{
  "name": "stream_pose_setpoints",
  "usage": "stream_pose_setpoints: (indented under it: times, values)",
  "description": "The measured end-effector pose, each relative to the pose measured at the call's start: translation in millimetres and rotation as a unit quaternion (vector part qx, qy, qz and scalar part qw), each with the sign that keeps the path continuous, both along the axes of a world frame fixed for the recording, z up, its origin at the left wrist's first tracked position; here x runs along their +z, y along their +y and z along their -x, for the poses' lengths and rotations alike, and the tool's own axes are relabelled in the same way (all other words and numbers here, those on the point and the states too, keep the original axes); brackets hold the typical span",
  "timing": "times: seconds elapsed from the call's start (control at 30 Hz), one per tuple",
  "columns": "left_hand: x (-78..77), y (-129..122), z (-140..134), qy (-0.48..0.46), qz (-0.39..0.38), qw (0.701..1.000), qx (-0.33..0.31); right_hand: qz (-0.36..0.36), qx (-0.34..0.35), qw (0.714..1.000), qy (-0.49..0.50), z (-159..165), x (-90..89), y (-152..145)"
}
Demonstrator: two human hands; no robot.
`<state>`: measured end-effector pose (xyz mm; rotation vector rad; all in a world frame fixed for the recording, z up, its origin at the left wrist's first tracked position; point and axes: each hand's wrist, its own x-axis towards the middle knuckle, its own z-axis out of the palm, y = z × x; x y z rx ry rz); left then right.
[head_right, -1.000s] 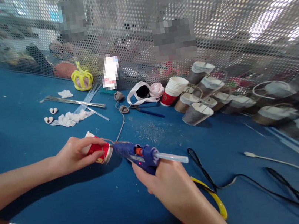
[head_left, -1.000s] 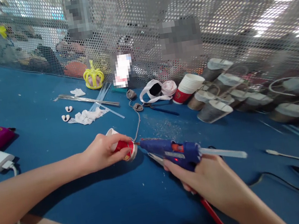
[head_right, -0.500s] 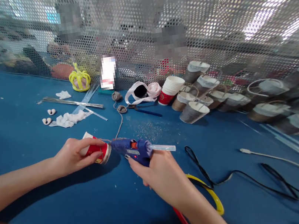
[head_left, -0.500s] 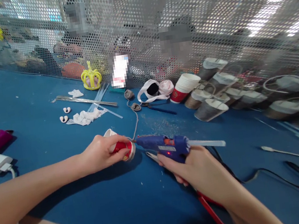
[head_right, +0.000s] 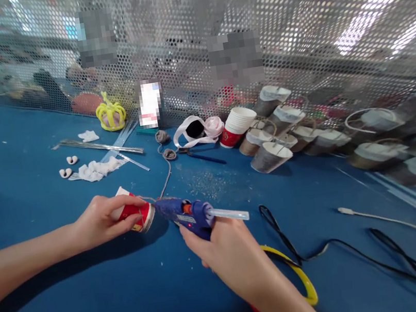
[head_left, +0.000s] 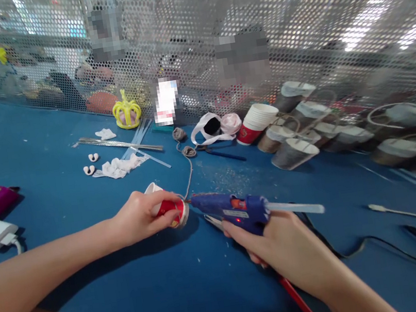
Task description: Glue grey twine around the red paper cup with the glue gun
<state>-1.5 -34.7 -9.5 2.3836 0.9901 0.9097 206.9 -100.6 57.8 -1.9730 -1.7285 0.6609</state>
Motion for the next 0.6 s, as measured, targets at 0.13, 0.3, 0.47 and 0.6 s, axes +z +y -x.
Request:
stream_pose_setpoints:
  times: [0.13,0.3,0.47,0.6]
  values:
    - [0.3,1.7,-0.4,-0.027,0.043,0.999,0.003,0.013,-0.015,1.0,-0.012,1.1,1.2,-3.5]
    - [4.1,4.9,-2.6,-0.072,0.105,0.991,0.029,0.042,-0.008,0.999,0.002,3.6,5.7,-8.5]
    - [3.9,8.2,-3.7,-0.094,0.163,0.981,0.054,0.02,-0.038,0.997,0.059,-2.4,6.2,-3.9]
    - [3.8,11.4,-3.4,-0.097,0.169,0.978,0.079,-0.051,-0.06,0.985,0.155,-21.7,1.3,14.1]
